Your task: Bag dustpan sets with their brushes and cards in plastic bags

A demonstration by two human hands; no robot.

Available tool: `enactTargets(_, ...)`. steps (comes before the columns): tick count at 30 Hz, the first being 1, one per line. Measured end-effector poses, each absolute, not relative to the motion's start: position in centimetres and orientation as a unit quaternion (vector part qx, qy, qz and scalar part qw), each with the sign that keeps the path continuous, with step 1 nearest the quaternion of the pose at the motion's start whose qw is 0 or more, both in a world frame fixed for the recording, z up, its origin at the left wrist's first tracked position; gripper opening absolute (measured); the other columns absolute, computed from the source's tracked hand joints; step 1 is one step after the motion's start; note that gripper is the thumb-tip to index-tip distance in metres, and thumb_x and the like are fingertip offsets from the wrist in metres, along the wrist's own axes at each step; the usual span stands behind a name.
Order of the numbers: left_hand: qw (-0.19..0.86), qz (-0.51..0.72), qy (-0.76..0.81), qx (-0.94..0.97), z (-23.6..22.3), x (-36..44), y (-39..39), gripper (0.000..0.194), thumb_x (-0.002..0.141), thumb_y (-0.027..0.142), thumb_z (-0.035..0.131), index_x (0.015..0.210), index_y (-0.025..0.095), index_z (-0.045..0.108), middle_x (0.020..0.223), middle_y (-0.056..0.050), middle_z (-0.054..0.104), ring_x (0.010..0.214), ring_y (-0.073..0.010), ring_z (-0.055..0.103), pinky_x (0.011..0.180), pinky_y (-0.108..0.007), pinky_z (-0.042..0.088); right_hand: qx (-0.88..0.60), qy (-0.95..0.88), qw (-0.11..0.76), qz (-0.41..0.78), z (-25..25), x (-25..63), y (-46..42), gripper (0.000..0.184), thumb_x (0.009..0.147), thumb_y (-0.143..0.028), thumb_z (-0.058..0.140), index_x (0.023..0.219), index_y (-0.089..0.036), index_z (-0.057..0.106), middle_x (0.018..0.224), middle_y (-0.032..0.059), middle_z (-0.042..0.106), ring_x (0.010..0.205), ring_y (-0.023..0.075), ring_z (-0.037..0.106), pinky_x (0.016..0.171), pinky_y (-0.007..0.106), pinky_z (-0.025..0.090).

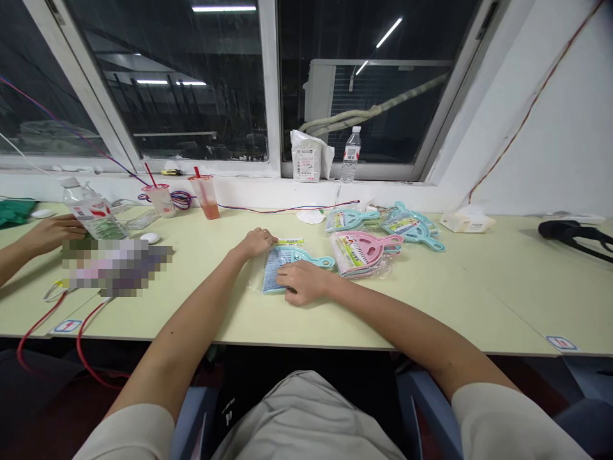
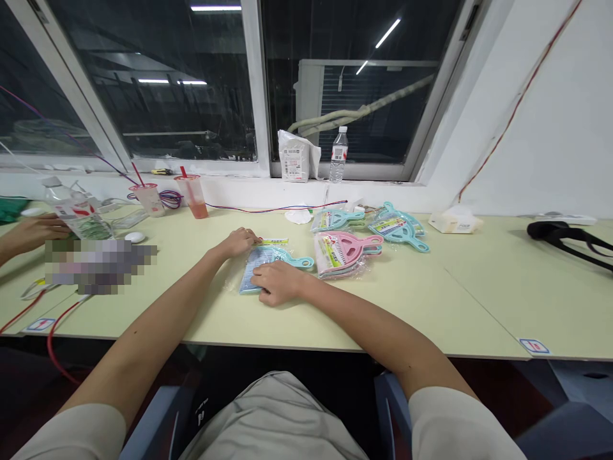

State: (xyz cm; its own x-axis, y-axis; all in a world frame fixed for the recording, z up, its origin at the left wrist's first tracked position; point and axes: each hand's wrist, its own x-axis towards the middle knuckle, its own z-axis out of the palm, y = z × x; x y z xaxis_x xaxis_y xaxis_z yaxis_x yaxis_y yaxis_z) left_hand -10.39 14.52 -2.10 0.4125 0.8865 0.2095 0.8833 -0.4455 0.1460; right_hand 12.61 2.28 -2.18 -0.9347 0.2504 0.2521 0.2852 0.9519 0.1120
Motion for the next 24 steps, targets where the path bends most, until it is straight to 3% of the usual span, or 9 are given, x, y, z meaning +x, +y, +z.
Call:
enactTargets(5, 0.031, 0.199, 0.511, 0.835, -0.5, -10.3, 13.5, 0.043, 0.084, 0.026, 0.043, 0.103, 0.022, 0.082, 0.116, -0.007, 0.075, 0.109, -0.0251, 0.063, 0.100, -0.034, 0.046, -0.161, -0.963, 0.218, 0.011, -1.6, 13.5, 3.4, 0.007, 0.081, -0.021, 0.047, 0.077, -0.020, 0.053, 0.081, 0.0035, 0.056, 0.072, 0.0173, 0.047, 0.066, 0.029, 0.034)
enactTargets(9, 0.146, 0.131, 0.513, 0.836, 1.9, -11.2, 12.5, 0.027, 0.073, 0.026, 0.056, 0.088, 0.020, 0.077, 0.091, -0.006, 0.076, 0.078, -0.0208, 0.065, 0.071, -0.030, 0.049, -0.303, -0.901, 0.307, 0.040, 0.5, 16.1, 5.7, 0.012, 0.079, -0.015, 0.045, 0.083, -0.018, 0.056, 0.083, 0.0044, 0.060, 0.076, 0.0172, 0.051, 0.071, 0.029, 0.036)
enactTargets(12, 0.257, 0.021, 0.520, 0.815, 3.4, -11.8, 11.7, 0.015, 0.065, 0.024, 0.067, 0.079, 0.021, 0.072, 0.075, -0.004, 0.072, 0.061, -0.0175, 0.060, 0.056, -0.027, 0.042, -0.418, -0.881, 0.212, 0.061, 2.0, 18.7, 7.2, 0.014, 0.076, -0.017, 0.055, 0.089, -0.018, 0.059, 0.084, 0.0044, 0.064, 0.076, 0.0176, 0.054, 0.067, 0.027, 0.037)
enactTargets(16, 0.298, -0.017, 0.564, 0.770, 3.5, -11.9, 11.5, 0.024, 0.054, 0.021, 0.078, 0.074, 0.021, 0.063, 0.058, -0.002, 0.064, 0.051, -0.0164, 0.055, 0.048, -0.026, 0.034, -0.478, -0.866, 0.073, 0.125, 2.6, 20.8, 7.7, 0.023, 0.072, -0.027, 0.072, 0.092, -0.020, 0.064, 0.090, 0.0051, 0.069, 0.079, 0.0193, 0.061, 0.062, 0.027, 0.038)
enactTargets(20, 0.349, -0.014, 0.574, 0.741, 2.9, -11.4, 11.5, 0.030, 0.055, 0.019, 0.078, 0.077, 0.022, 0.057, 0.061, -0.004, 0.068, 0.051, -0.0161, 0.054, 0.047, -0.026, 0.034, -0.487, -0.866, -0.035, 0.108, 2.8, 20.4, 7.0, 0.022, 0.069, -0.037, 0.079, 0.079, -0.021, 0.067, 0.082, 0.0062, 0.068, 0.072, 0.0217, 0.062, 0.059, 0.029, 0.038)
enactTargets(24, 0.398, 0.021, 0.574, 0.716, 2.8, -10.8, 11.2, 0.029, 0.059, 0.021, 0.077, 0.077, 0.020, 0.055, 0.069, -0.006, 0.072, 0.053, -0.0138, 0.054, 0.046, -0.025, 0.033, -0.486, -0.868, -0.073, 0.074, 2.9, 19.4, 6.6, 0.019, 0.073, -0.034, 0.076, 0.083, -0.020, 0.068, 0.090, 0.0101, 0.070, 0.074, 0.0236, 0.063, 0.059, 0.030, 0.037)
